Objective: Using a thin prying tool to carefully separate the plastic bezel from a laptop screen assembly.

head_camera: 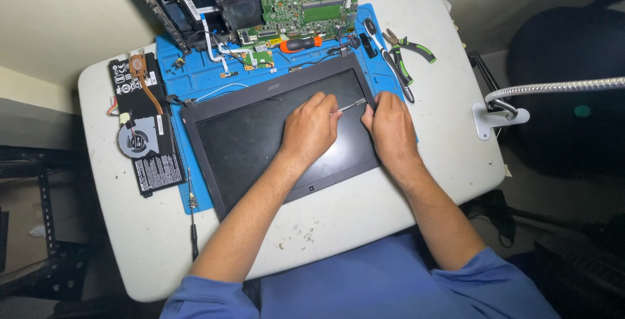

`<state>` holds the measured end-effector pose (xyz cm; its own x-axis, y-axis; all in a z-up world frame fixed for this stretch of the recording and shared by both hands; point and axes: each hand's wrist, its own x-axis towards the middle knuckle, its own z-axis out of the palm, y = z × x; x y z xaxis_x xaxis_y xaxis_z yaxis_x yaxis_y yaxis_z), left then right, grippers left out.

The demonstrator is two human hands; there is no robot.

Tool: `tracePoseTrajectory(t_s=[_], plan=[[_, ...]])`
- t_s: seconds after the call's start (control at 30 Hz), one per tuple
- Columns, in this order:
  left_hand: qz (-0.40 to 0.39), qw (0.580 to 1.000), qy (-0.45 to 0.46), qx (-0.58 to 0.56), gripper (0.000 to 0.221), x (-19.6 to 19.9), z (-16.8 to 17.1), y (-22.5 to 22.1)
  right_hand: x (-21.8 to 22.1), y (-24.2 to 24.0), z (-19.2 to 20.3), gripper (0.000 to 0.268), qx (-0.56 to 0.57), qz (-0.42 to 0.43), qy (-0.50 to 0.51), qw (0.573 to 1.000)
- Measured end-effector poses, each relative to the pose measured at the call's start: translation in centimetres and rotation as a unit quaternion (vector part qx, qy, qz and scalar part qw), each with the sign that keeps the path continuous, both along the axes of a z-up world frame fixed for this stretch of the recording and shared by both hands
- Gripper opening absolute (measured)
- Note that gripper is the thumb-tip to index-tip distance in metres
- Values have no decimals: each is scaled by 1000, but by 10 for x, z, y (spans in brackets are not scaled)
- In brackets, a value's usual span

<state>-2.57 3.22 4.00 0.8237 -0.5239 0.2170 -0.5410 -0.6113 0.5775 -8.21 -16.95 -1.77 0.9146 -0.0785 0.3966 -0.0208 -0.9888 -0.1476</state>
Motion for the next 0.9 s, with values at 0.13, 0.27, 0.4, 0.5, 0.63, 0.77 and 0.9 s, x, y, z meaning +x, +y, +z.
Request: tracePoseTrajectory(t_s=[0.13, 0.27, 0.4, 0.5, 0.63, 0.77, 0.9], plan=[[0, 1000, 8, 5, 14, -1, 2, 0, -1, 0, 0, 23, 1, 3, 5, 1000], [1, 1000, -4, 0, 14, 1, 0, -1, 2, -3, -8, 24, -31, -4, 10, 999], [26, 999, 22, 2, 13, 7, -7, -8, 3, -4, -10, 23, -37, -4, 8, 999], [28, 999, 17, -4, 12, 9, -5, -17, 4, -5, -13, 23, -46, -1, 1, 999], [20, 998, -23, 46, 7, 8, -2, -34, 3, -5, -15, 23, -51, -1, 6, 999], [15, 984, -154, 89, 8, 12, 10, -47, 3, -7, -10, 23, -46, 7, 9, 999], [5, 976, -193, 105, 8, 15, 18, -54, 1, -4, -6, 23, -48, 3, 11, 999]])
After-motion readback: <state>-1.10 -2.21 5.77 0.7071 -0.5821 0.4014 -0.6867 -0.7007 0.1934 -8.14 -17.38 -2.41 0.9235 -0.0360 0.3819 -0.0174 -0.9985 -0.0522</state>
